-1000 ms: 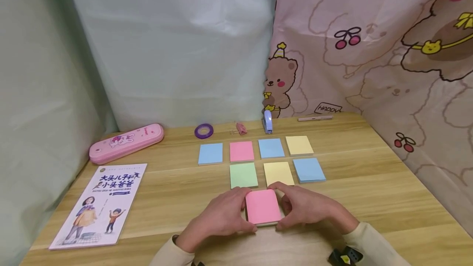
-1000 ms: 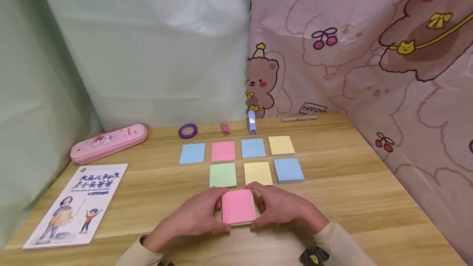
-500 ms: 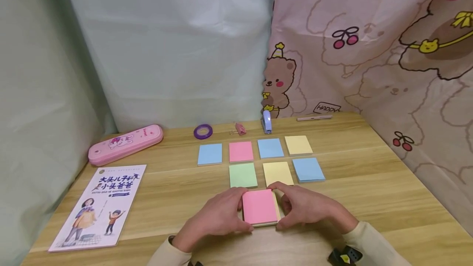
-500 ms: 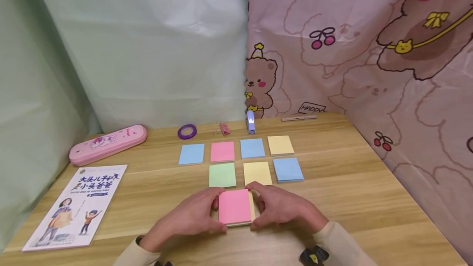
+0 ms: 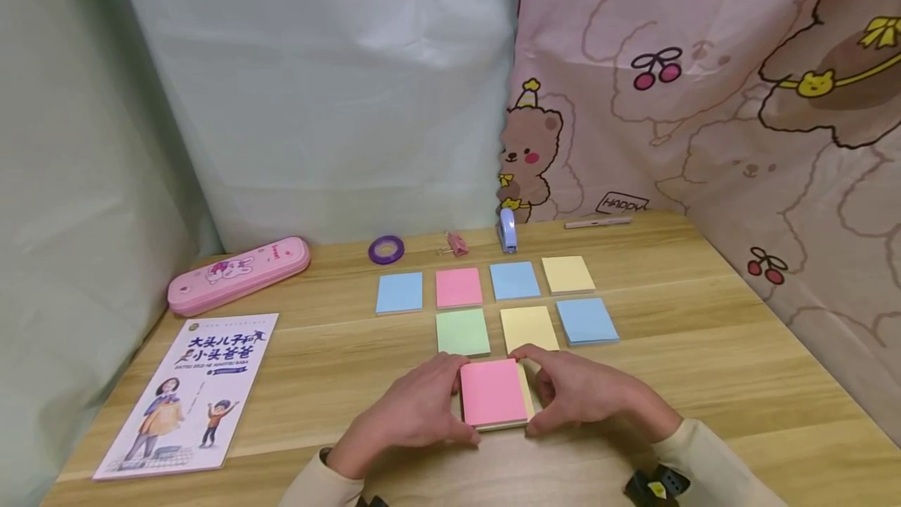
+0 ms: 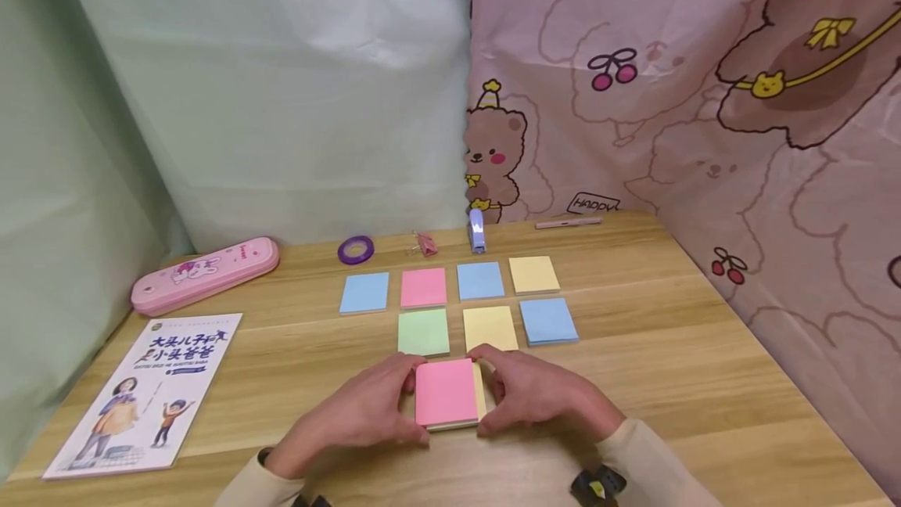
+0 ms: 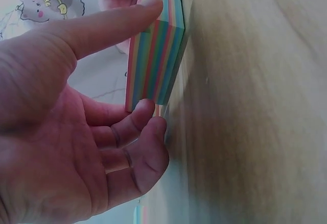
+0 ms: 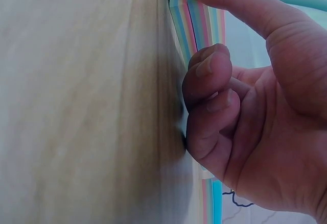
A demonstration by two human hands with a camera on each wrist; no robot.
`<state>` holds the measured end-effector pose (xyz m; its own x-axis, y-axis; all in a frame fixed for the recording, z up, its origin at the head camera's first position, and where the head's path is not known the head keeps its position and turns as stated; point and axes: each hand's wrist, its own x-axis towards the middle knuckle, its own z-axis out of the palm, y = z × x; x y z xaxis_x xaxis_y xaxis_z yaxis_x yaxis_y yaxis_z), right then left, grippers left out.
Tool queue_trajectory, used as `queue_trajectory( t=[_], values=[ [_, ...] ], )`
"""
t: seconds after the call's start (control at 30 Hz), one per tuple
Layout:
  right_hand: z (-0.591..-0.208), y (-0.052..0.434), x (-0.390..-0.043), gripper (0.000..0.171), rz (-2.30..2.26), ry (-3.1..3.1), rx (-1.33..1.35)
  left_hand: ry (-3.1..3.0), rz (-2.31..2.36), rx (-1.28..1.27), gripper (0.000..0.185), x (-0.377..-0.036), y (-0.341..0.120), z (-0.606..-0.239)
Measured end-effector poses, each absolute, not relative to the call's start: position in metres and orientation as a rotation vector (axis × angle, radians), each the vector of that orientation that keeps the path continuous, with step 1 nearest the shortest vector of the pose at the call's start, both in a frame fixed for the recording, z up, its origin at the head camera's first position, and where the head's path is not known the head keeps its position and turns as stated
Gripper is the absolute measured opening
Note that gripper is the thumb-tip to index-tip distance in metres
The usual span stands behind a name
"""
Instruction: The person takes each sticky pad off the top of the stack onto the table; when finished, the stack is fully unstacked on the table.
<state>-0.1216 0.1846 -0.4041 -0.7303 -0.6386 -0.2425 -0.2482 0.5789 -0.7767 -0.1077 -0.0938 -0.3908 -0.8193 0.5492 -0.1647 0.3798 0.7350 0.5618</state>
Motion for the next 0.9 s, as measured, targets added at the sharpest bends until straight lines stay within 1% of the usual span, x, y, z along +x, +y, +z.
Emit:
queue_trajectory(
  t=[0.37,0.77,0.9],
  values=[
    [-0.403,0.185,-0.121,0.085,-1.026,2.298,-0.693,2.572,0.860,0.773,0.063,-0.116,-0.099,-0.396],
    [-0.402,0.183,-0.122,0.090,-1.002,2.307,-0.679,2.565,0.909,0.796,0.063,-0.123,-0.106,-0.399],
    [-0.403,0.183,-0.121,0.087,-1.004,2.303,-0.673,2.562,0.915,0.794,0.066,-0.124,-0.108,-0.399]
  ],
)
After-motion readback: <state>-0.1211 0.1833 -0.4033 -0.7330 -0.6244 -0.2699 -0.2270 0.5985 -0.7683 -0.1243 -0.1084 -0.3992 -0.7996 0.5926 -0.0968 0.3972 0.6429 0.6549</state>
